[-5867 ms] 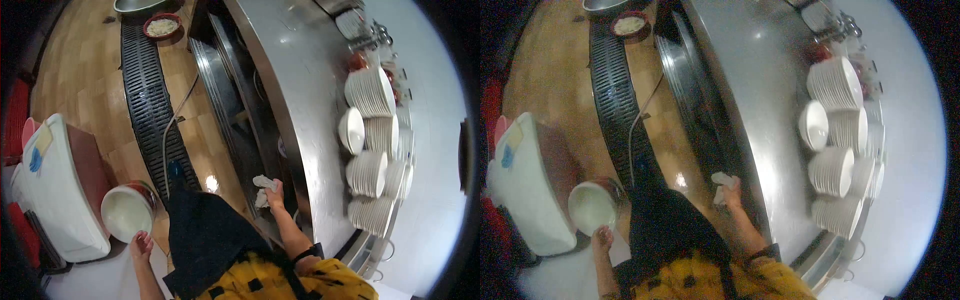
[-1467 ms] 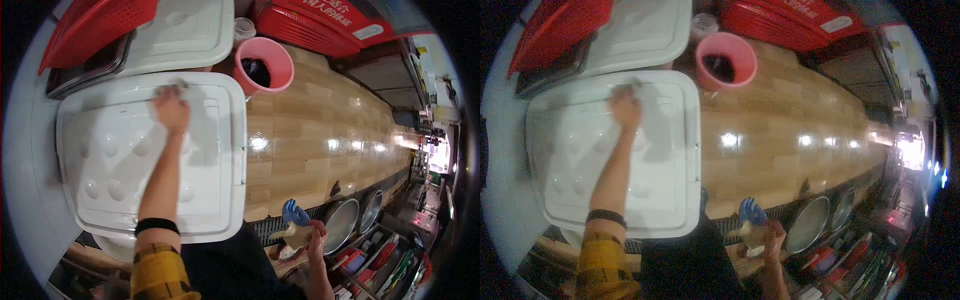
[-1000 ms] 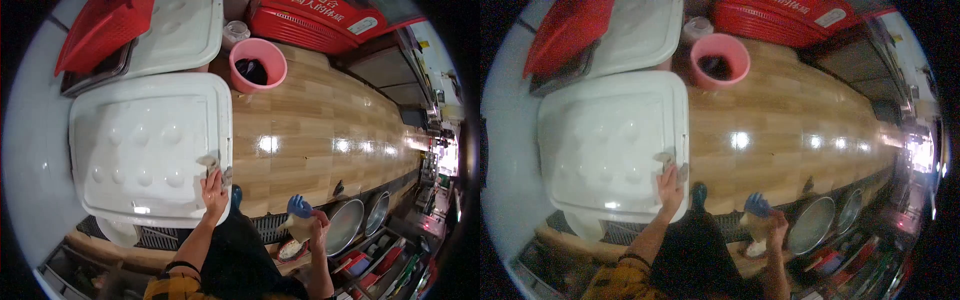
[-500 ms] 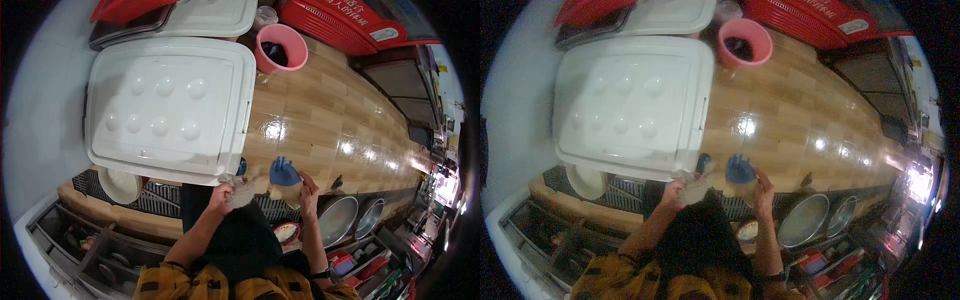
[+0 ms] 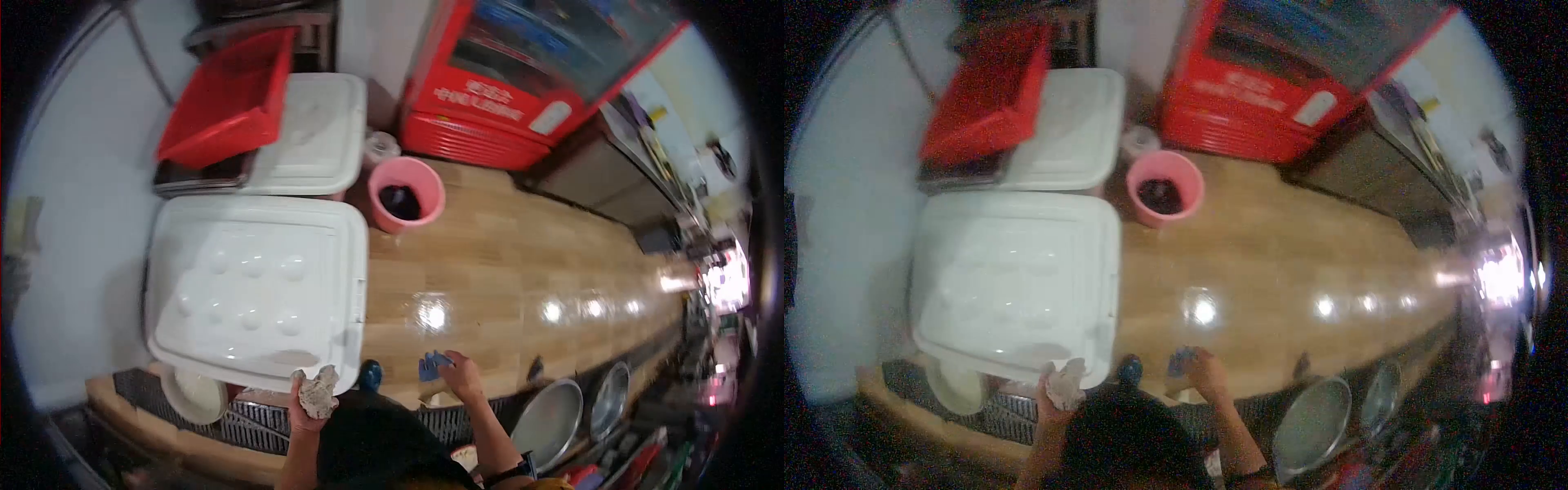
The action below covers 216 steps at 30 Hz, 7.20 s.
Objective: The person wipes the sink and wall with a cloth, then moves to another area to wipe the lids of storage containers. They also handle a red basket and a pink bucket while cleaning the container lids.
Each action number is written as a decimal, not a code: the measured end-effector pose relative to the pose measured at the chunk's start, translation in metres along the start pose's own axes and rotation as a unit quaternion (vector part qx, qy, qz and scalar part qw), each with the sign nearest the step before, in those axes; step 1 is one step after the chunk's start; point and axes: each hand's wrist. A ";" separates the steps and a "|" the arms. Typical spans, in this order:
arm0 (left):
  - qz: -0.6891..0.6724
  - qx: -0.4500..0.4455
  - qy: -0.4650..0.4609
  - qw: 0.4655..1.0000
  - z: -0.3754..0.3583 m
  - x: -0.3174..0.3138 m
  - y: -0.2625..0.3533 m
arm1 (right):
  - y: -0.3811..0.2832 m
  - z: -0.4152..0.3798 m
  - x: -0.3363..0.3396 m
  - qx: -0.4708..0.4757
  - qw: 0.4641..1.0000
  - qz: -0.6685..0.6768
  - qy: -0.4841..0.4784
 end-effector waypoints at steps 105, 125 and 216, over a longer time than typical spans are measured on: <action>0.348 0.280 -0.044 0.894 0.069 -0.148 -0.216 | 0.007 -0.014 0.043 0.016 0.781 0.569 -0.256; 0.519 0.542 -0.025 0.661 0.019 -0.089 -0.323 | 0.069 -0.120 0.018 0.062 0.856 0.171 0.484; 0.719 0.371 -0.339 0.479 0.207 -0.142 -0.373 | 0.192 0.053 0.212 -0.061 0.922 0.358 0.137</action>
Point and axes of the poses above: each hand's wrist, its own z-axis towards the middle knuckle, its own x-axis out of the back of the hand, y = z × x, and after that the axes turned 13 degrees about -x, right-handed
